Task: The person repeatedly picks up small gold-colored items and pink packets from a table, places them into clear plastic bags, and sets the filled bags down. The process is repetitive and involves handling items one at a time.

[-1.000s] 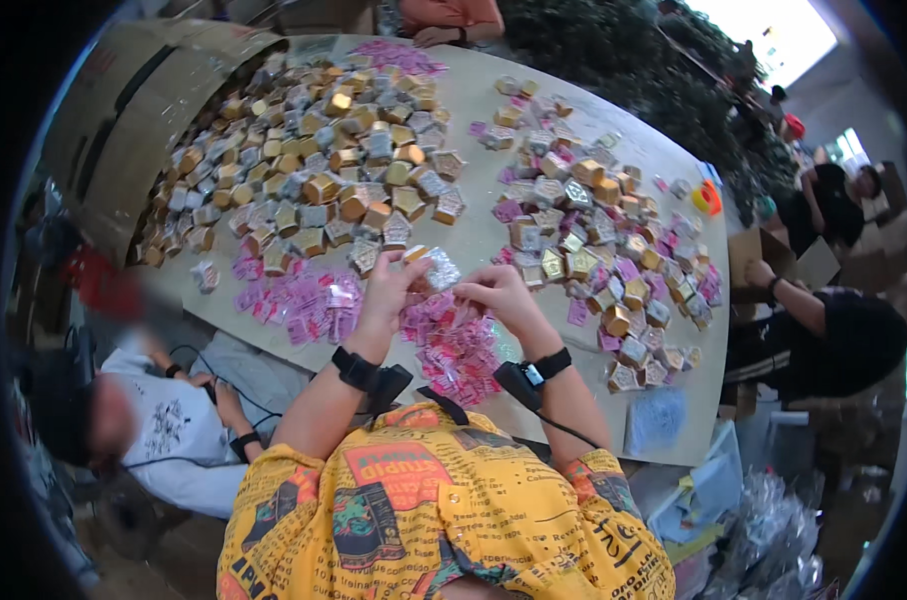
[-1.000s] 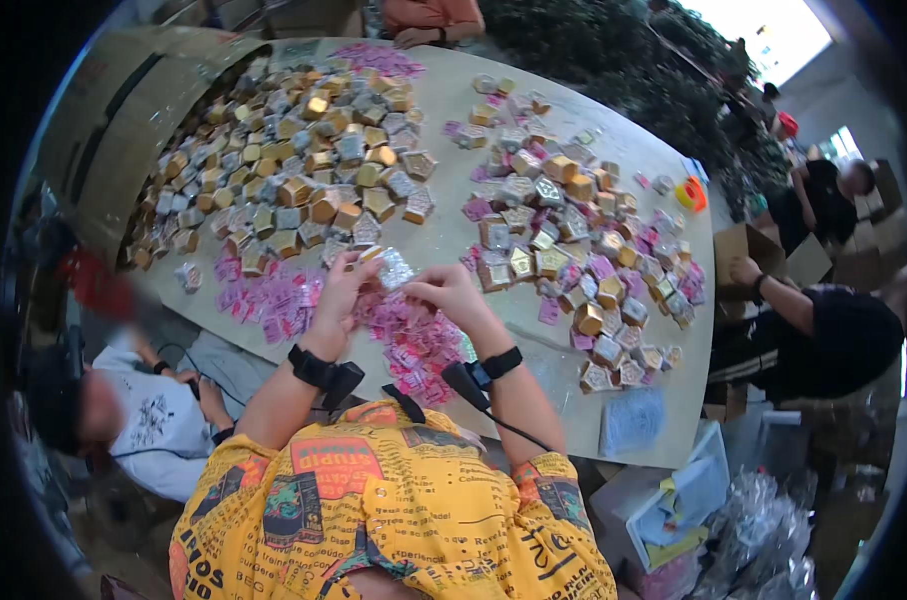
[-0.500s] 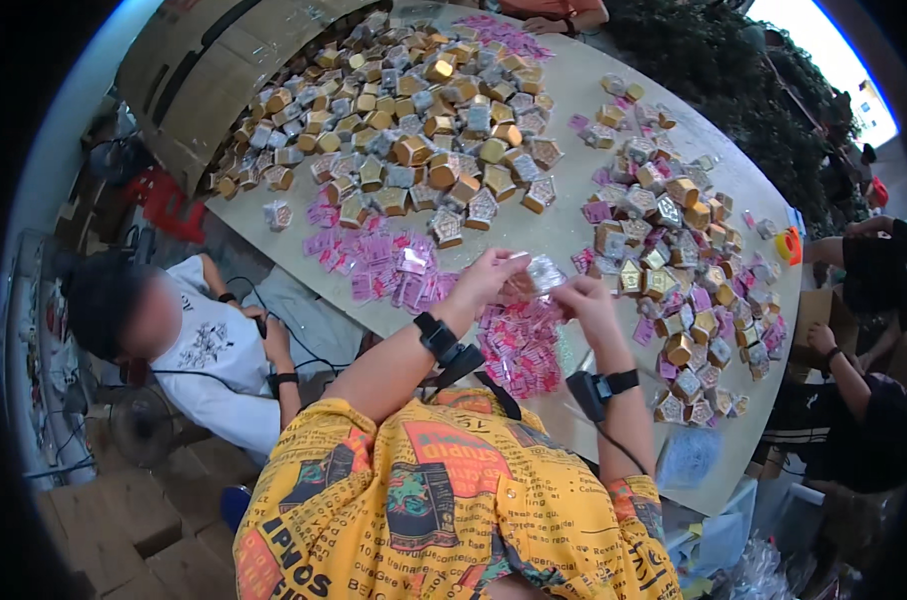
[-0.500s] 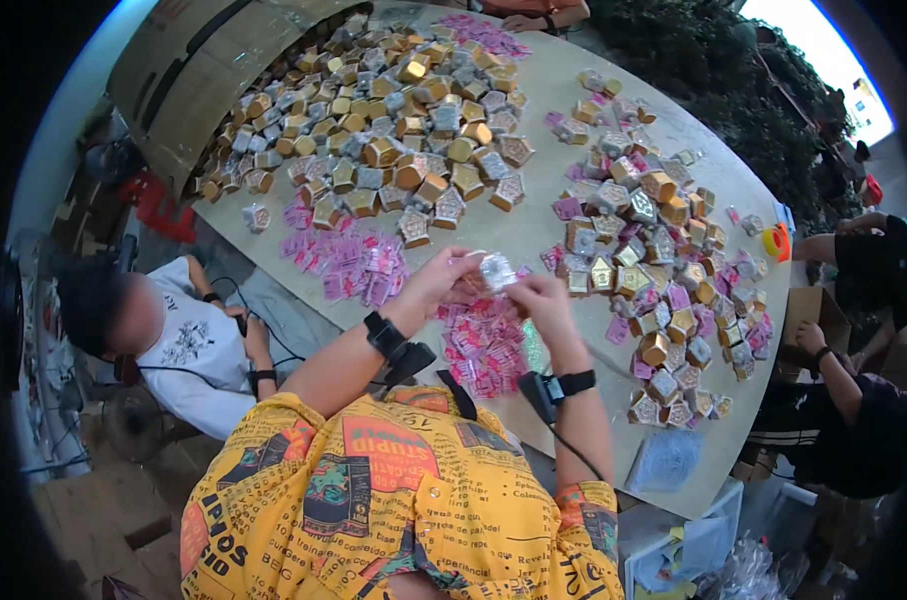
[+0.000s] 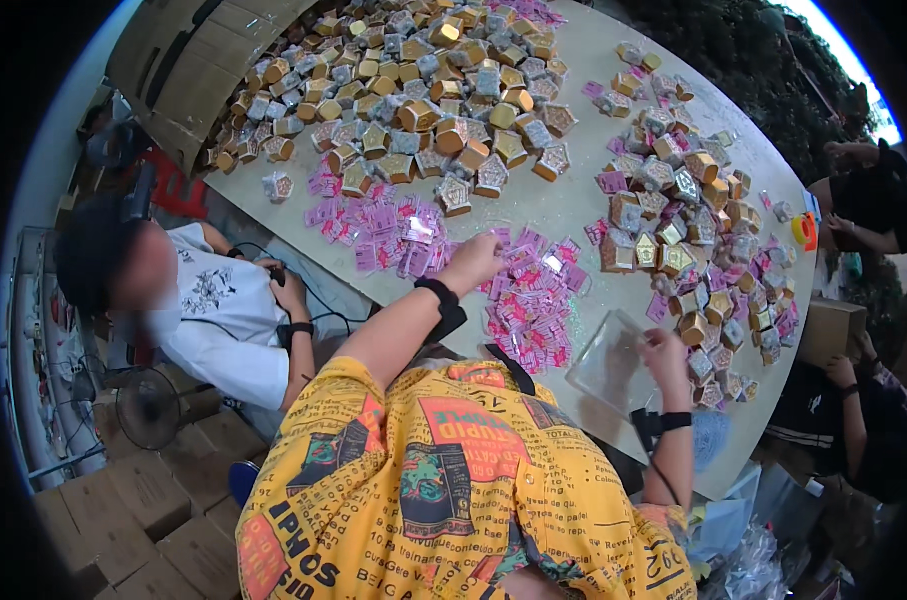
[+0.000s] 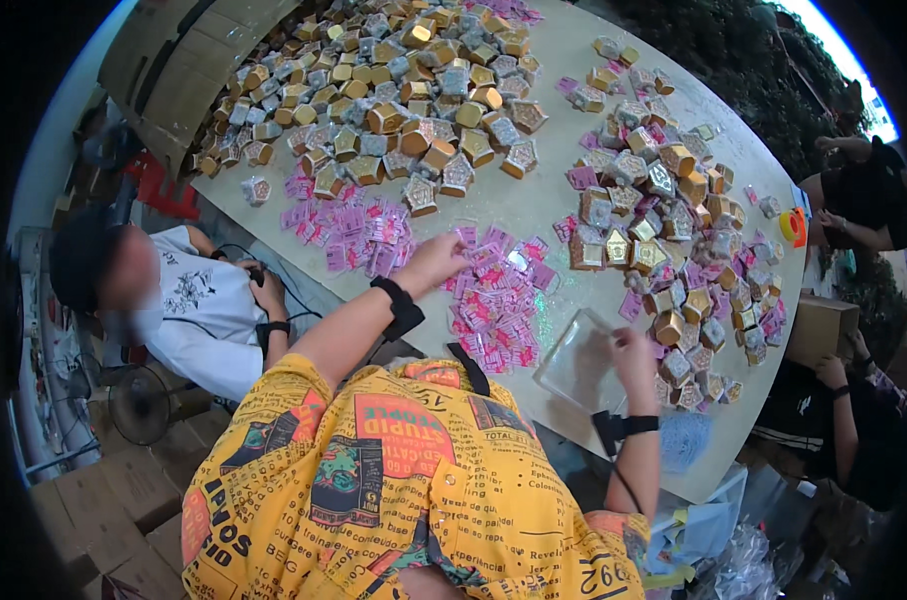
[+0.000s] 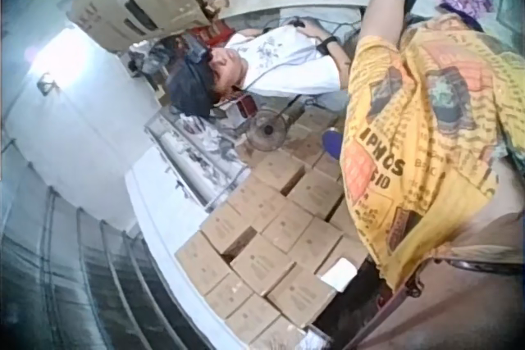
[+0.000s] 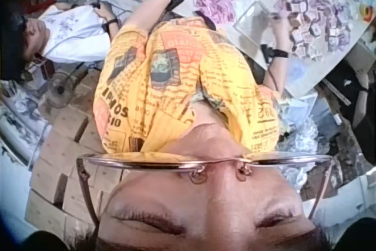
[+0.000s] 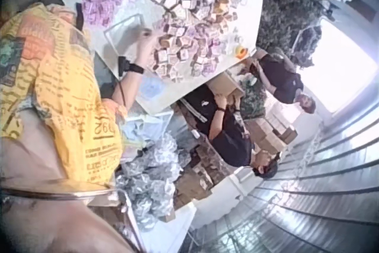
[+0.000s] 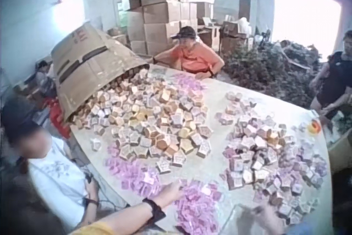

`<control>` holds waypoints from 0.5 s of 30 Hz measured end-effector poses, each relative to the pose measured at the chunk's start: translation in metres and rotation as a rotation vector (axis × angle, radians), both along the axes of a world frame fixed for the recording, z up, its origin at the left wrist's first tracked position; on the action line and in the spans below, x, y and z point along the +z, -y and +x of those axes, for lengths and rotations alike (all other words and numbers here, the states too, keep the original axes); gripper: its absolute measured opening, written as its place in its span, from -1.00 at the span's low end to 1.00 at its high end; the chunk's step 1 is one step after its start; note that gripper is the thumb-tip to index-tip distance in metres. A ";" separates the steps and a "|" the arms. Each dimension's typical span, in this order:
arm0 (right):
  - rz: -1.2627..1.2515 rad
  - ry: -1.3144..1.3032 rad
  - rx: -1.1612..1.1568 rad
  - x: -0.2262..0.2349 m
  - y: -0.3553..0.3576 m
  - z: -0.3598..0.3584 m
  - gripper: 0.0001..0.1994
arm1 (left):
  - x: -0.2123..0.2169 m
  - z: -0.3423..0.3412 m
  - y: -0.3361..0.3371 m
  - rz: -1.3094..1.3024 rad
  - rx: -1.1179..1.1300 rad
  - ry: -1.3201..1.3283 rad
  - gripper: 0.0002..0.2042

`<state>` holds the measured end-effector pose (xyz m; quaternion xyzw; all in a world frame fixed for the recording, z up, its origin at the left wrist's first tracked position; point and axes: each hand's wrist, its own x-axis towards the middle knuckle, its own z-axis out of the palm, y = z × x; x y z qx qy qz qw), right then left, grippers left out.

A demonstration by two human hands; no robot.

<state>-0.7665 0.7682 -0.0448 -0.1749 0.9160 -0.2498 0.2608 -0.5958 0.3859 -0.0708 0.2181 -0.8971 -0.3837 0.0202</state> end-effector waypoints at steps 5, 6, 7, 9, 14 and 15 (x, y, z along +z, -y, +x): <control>0.060 -0.207 0.073 -0.025 0.015 0.068 -0.77 | -0.024 -0.016 -0.014 -0.073 0.129 -0.049 -0.72; 0.018 -0.192 0.017 -0.027 0.018 0.073 -0.79 | -0.023 -0.020 -0.013 -0.066 0.137 -0.018 -0.75; -0.028 -0.159 -0.027 -0.030 0.022 0.076 -0.84 | -0.022 -0.025 -0.013 -0.058 0.145 0.013 -0.78; -0.067 -0.140 -0.038 -0.044 0.021 0.077 -0.86 | -0.016 -0.031 -0.011 -0.021 0.157 -0.026 -0.86; 0.015 -0.201 -0.132 -0.040 0.010 0.075 -0.81 | -0.002 -0.027 0.005 0.320 0.096 -0.182 -0.87; 0.080 -0.217 -0.117 -0.032 0.006 0.077 -0.78 | 0.009 -0.021 0.009 0.411 0.135 -0.160 -0.88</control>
